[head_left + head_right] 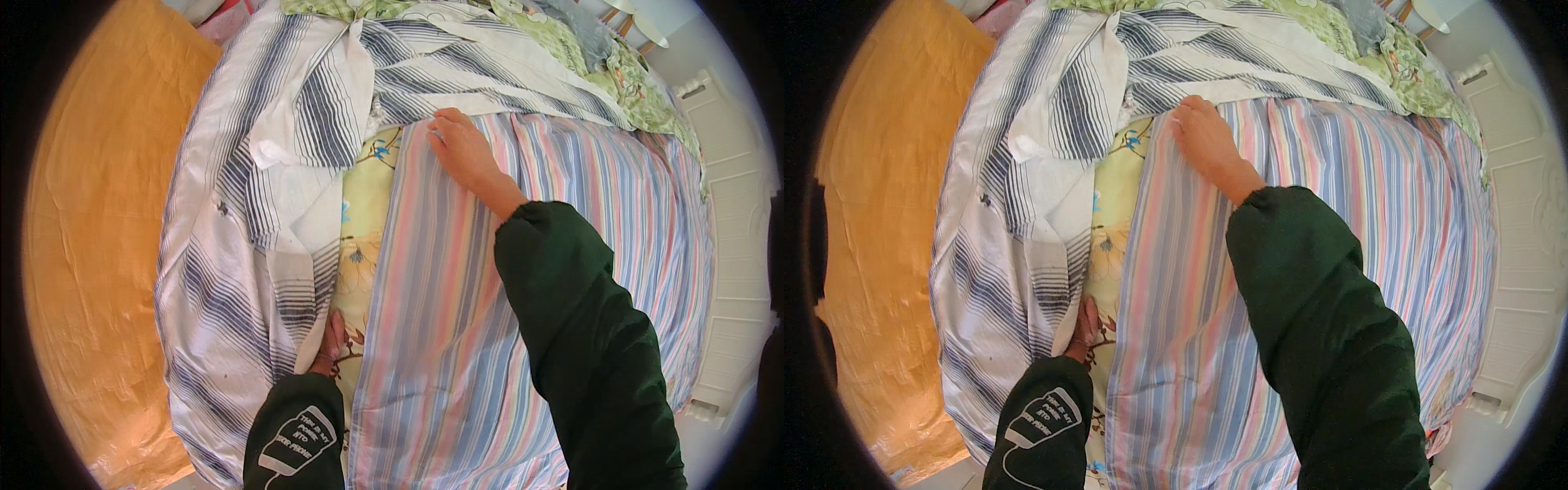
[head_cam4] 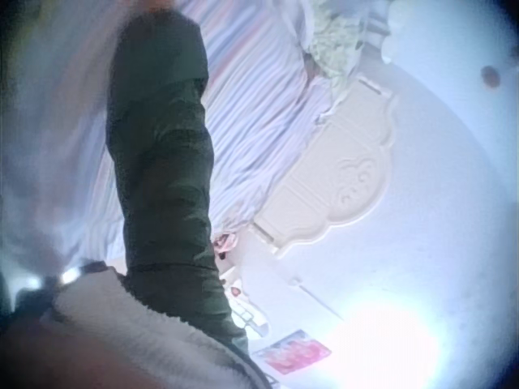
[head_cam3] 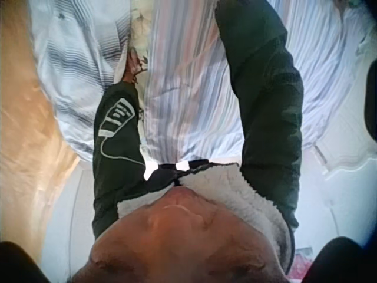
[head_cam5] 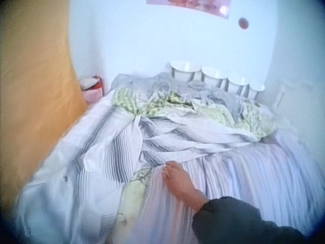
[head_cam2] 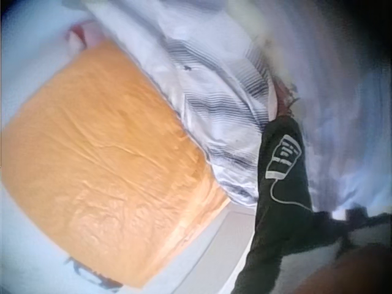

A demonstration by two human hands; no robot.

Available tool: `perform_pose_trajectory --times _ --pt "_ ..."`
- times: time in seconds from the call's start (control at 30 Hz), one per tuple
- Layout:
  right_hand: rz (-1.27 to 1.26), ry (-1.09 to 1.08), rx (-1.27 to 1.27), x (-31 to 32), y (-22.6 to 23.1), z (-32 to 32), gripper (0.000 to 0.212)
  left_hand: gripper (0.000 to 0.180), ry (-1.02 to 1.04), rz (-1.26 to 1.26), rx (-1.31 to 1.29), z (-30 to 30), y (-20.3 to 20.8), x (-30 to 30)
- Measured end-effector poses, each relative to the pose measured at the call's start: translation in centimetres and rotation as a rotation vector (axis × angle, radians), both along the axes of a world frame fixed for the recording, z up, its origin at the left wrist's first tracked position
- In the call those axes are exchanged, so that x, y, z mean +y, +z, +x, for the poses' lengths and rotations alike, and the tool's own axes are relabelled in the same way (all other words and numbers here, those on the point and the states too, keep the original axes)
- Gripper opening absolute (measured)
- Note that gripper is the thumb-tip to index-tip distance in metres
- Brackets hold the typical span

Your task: The person smooths and arranges multiple bed linens on a bed, including a striped sheet, a black-and-white striped sheet, and a green checkered sheet with bear graphics. They pull, fold, and tuck the linens to cover the mattress evenly.

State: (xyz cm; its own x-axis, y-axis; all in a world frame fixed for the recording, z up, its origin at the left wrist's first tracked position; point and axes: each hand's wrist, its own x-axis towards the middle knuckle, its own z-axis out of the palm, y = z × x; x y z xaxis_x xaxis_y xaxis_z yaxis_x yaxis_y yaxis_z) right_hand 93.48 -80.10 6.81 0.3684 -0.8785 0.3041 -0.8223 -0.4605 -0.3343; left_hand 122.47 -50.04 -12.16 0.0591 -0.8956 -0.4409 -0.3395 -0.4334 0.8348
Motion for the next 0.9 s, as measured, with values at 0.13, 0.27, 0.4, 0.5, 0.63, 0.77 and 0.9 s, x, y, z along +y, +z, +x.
perform_pose_trajectory --times 0.13,0.27,0.4,0.5,0.63,0.77,0.9 --pt "0.137 -0.240 0.345 -3.7 -3.5 -2.2 0.031 0.034 0.005 0.036 0.010 0.1 0.9 0.0" --pt "0.376 -0.617 -0.162 -9.1 -8.0 -4.4 0.040 0.035 0.006 0.005 -0.035 -1.2 2.5 -0.1" --pt "0.739 -0.796 -1.123 -12.0 -11.1 -6.3 0.031 0.036 0.018 -0.244 -0.149 -1.7 2.7 -0.1" --pt "0.785 -0.443 -1.359 -14.1 -9.9 -6.7 0.022 0.039 0.006 -0.013 0.087 -0.4 1.9 -0.1" --pt "1.044 -0.686 -1.648 -22.3 -3.1 -5.9 0.010 0.040 -0.143 0.019 0.514 0.8 1.3 -0.3" --pt "0.877 -0.097 -1.582 -24.3 -1.4 -5.8 0.026 0.041 0.065 0.083 -0.004 -1.3 1.8 0.5" --pt "0.865 -0.165 -1.044 -19.0 -5.5 -5.2 0.033 0.041 0.051 0.046 0.017 -1.4 2.1 0.5"
